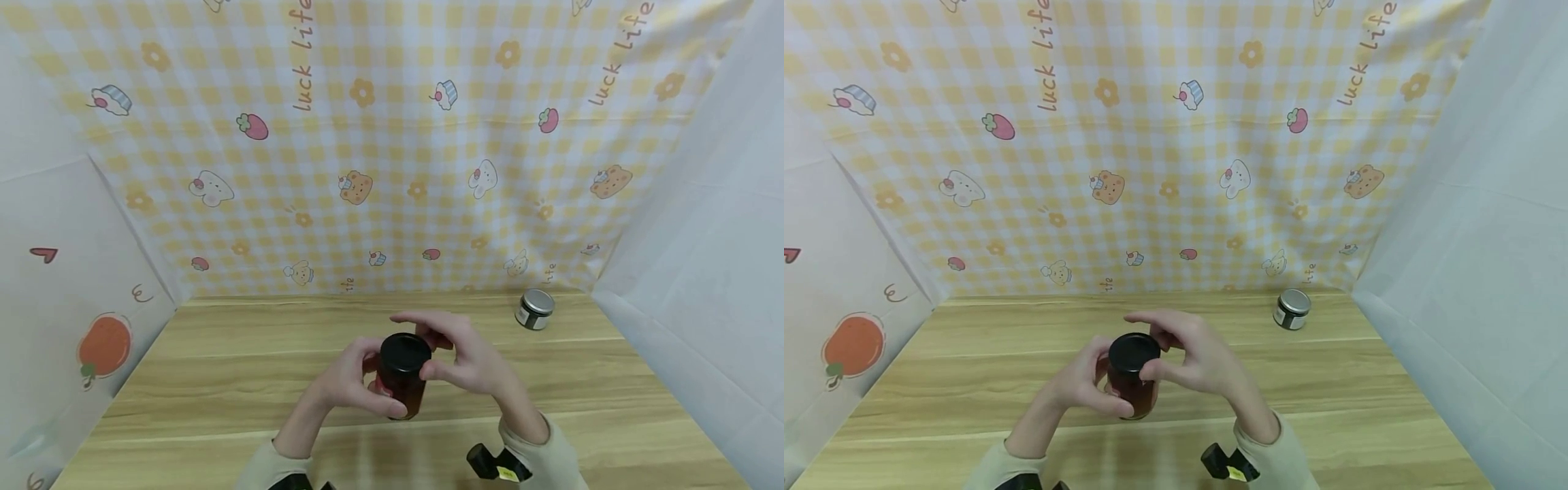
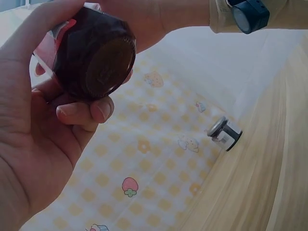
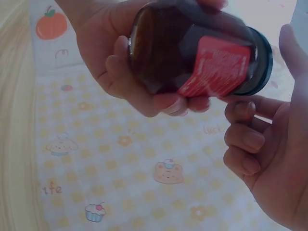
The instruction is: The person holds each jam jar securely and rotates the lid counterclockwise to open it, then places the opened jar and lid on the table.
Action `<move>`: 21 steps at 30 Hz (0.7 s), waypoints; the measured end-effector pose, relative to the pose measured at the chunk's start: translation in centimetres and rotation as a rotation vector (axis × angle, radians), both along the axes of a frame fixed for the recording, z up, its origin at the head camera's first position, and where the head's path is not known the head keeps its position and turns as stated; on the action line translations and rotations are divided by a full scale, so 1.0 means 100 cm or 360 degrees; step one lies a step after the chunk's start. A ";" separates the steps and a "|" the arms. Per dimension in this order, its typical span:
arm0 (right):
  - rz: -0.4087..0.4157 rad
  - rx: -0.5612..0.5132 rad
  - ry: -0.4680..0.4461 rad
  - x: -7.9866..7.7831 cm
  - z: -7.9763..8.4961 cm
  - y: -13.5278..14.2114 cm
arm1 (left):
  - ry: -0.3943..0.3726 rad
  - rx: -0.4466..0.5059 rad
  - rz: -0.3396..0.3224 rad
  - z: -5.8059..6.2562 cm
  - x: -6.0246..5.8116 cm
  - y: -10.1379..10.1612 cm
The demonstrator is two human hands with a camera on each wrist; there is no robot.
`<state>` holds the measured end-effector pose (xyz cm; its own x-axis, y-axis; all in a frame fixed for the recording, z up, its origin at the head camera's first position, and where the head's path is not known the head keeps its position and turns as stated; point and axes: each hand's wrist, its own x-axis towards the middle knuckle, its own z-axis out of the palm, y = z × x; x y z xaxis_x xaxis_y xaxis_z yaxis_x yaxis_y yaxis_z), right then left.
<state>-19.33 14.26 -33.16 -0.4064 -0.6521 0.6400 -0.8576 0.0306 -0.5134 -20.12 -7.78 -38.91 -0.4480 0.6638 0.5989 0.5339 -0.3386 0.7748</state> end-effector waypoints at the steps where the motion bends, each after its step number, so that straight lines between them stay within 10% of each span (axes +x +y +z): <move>1: -0.0018 -0.0005 -0.0009 0.001 0.001 0.001 | -0.0008 -0.0013 0.0042 0.000 0.001 0.000; 21: -0.0755 0.0269 0.0150 0.002 0.004 0.012 | 0.0144 -0.0291 0.1016 0.004 0.013 0.020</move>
<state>-19.14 15.49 -32.75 -0.6284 -0.5073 0.5897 -0.7714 0.5038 -0.3887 -18.86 -5.77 -38.49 -0.7397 0.3795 0.5558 0.6516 0.1974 0.7324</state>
